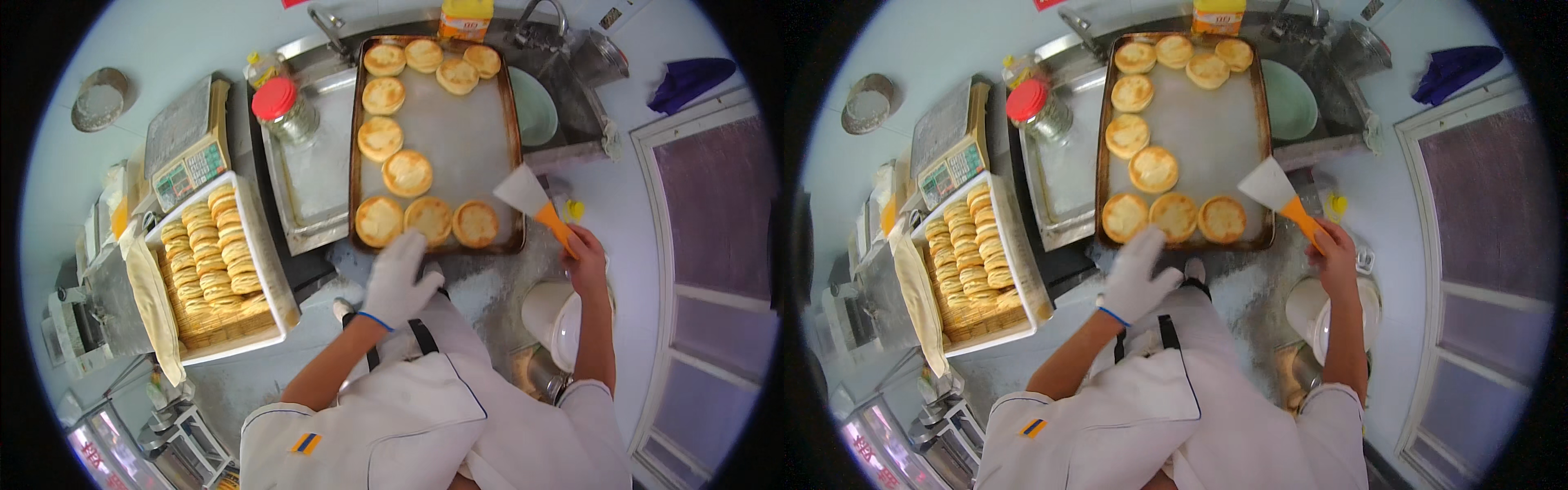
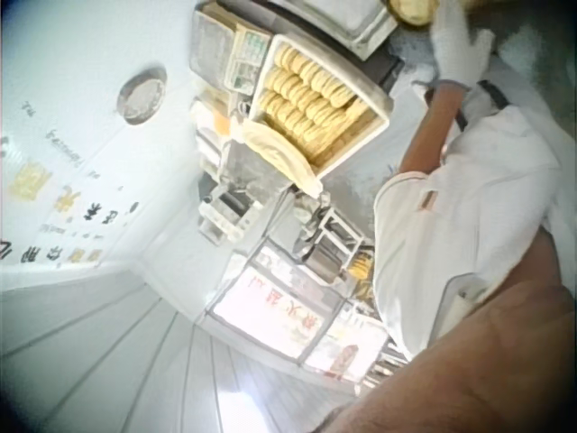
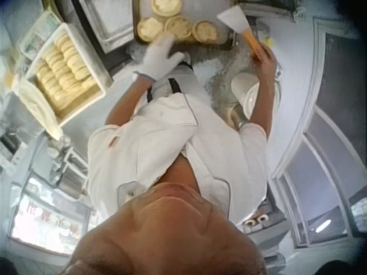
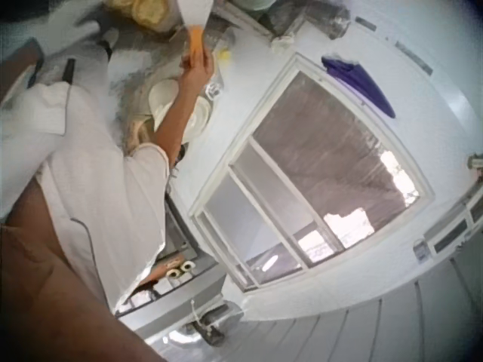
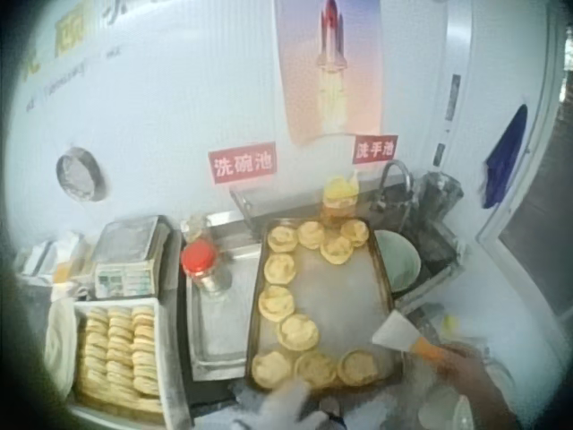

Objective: The person transfers round baked pies from a metal baking tray to a white plastic bin using an orange spatula. They wear a white glove on the left hand and stack the pies in neat rows inside the bin.

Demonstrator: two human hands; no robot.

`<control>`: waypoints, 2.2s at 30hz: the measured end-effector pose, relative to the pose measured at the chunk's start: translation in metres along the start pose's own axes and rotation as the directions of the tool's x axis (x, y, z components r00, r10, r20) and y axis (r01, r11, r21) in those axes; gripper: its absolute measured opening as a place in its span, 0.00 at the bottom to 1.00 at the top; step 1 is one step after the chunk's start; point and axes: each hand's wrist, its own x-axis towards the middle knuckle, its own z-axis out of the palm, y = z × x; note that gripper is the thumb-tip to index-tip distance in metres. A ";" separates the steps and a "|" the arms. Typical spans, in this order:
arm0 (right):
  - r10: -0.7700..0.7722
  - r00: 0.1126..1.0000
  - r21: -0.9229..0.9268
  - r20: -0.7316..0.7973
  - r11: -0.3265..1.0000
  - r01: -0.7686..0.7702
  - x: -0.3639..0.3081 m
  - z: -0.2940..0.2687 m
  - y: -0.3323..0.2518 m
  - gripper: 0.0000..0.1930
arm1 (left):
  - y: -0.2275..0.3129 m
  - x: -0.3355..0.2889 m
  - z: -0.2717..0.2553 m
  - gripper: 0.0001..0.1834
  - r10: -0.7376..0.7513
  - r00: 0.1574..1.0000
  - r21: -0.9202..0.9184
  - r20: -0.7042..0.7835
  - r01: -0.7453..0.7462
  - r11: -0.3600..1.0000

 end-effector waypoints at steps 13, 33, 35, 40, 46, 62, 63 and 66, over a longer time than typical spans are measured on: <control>-0.786 0.541 -0.439 0.297 0.391 0.809 0.263 0.081 -0.076 0.18 | 0.047 0.100 0.066 0.38 -0.133 0.990 0.277 0.040 0.117 0.954; -0.684 0.472 -0.625 0.557 0.029 0.780 0.352 0.103 -0.168 0.19 | 0.038 -0.008 0.051 0.38 -0.362 0.886 0.174 -0.290 0.421 0.890; -0.684 0.401 -0.593 0.610 -0.058 0.803 0.373 0.100 -0.170 0.20 | 0.043 -0.014 0.059 0.38 -0.404 0.851 0.204 -0.335 0.485 0.851; -0.601 0.338 -0.464 0.725 -0.064 0.883 0.403 0.063 -0.169 0.19 | 0.066 -0.017 0.107 0.39 -0.587 0.693 0.158 -0.419 0.692 0.705; -0.427 0.484 -0.418 0.763 0.245 0.875 0.421 0.046 -0.195 0.19 | 0.114 0.008 0.157 0.38 -0.659 0.588 0.116 -0.470 0.781 0.614; -0.513 0.023 -0.086 0.858 -0.100 0.991 0.488 0.235 -0.166 0.17 | 0.177 0.006 0.176 0.38 -0.711 0.373 0.082 -0.596 0.909 0.408; -0.477 0.004 -0.045 0.879 -0.074 0.996 0.487 0.229 -0.169 0.17 | 0.176 0.007 0.178 0.38 -0.705 0.380 0.084 -0.598 0.905 0.417; -0.395 0.110 -0.103 0.912 0.041 0.994 0.484 0.194 -0.188 0.18 | 0.170 0.014 0.184 0.37 -0.684 0.415 0.070 -0.600 0.879 0.472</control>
